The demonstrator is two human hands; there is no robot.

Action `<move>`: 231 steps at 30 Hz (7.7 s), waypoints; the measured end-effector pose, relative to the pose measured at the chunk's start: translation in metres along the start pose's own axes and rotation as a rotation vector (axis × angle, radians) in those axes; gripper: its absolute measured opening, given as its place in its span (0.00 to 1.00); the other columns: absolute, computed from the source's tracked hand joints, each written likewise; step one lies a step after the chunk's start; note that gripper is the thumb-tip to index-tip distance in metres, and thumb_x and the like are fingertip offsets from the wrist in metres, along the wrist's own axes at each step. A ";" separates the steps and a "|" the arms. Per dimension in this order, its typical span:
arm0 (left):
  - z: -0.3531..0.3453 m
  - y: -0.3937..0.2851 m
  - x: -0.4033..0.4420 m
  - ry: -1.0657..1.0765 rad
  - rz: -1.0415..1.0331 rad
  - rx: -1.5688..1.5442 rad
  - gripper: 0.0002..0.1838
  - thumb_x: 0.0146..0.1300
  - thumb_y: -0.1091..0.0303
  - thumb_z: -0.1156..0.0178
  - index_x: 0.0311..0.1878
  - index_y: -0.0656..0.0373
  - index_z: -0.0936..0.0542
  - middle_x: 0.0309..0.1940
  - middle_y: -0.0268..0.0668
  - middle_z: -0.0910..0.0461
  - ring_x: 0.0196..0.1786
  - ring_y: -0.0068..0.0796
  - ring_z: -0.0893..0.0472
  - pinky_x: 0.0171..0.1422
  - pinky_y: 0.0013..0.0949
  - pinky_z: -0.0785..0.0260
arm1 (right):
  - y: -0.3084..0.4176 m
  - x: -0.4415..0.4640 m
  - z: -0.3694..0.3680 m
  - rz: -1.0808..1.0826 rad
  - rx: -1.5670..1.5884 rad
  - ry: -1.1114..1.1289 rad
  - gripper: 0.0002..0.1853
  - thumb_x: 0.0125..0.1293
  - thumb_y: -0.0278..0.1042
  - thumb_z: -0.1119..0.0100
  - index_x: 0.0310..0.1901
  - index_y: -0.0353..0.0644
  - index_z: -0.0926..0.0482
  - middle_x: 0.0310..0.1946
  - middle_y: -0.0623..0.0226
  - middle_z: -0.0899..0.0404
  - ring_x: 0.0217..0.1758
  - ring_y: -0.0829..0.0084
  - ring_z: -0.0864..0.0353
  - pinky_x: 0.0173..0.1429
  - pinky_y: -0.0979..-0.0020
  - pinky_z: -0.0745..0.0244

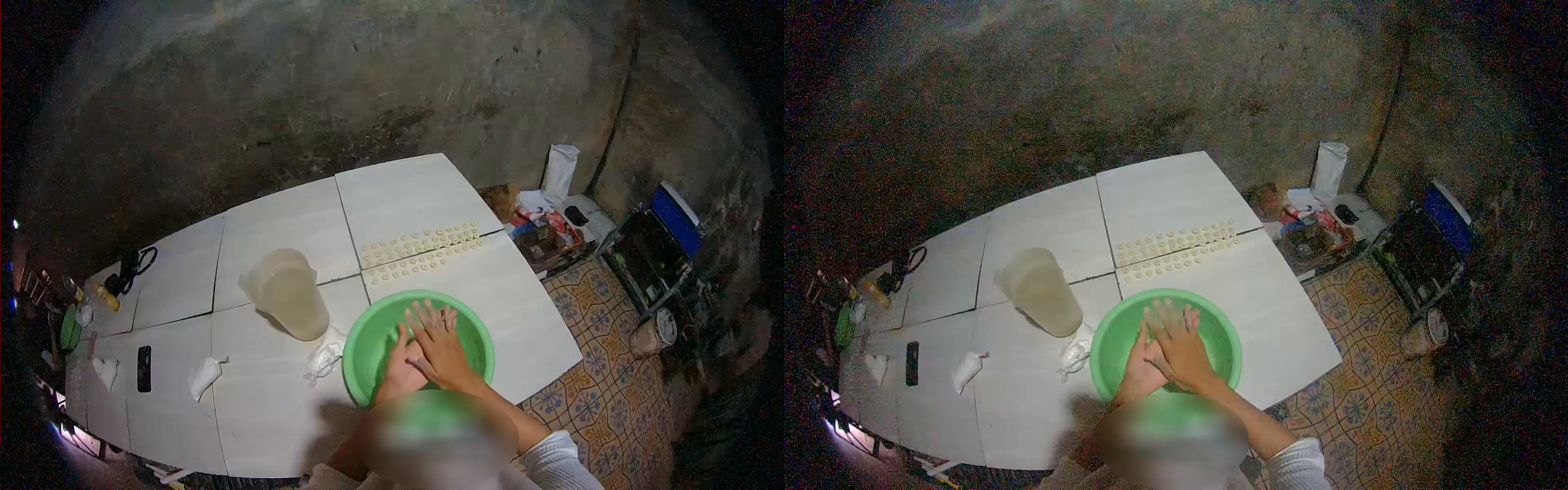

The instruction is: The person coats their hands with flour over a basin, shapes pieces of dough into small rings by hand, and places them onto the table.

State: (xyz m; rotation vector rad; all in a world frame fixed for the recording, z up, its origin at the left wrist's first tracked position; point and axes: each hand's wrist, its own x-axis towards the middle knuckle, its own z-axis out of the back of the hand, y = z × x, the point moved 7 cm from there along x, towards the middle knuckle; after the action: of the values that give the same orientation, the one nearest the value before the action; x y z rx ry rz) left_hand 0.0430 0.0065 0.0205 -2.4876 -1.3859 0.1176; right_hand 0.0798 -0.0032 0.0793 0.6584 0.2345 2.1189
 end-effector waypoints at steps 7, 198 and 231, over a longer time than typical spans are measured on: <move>-0.019 -0.021 0.007 0.156 -0.052 0.099 0.46 0.70 0.31 0.71 0.77 0.61 0.51 0.78 0.44 0.52 0.79 0.40 0.51 0.81 0.48 0.61 | 0.049 -0.013 -0.023 0.292 0.065 0.083 0.42 0.64 0.60 0.48 0.74 0.46 0.44 0.74 0.49 0.46 0.77 0.42 0.52 0.78 0.41 0.60; -0.004 -0.014 0.009 0.167 -0.118 -0.027 0.43 0.71 0.34 0.79 0.78 0.58 0.54 0.78 0.45 0.55 0.80 0.42 0.55 0.82 0.49 0.64 | 0.017 -0.026 -0.015 0.303 0.058 0.178 0.36 0.70 0.54 0.50 0.71 0.39 0.40 0.69 0.51 0.37 0.74 0.54 0.40 0.79 0.53 0.53; 0.009 -0.012 0.011 0.074 -0.123 -0.065 0.33 0.77 0.51 0.64 0.77 0.59 0.52 0.78 0.45 0.53 0.80 0.39 0.54 0.83 0.44 0.63 | 0.012 -0.036 -0.010 0.168 0.196 0.084 0.35 0.72 0.54 0.55 0.73 0.42 0.43 0.72 0.53 0.39 0.79 0.54 0.49 0.78 0.38 0.78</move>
State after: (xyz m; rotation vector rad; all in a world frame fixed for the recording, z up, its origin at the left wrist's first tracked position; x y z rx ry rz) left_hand 0.0373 0.0234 0.0163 -2.4241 -1.5292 -0.0455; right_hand 0.0829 -0.0388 0.0626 0.7243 0.4517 2.3069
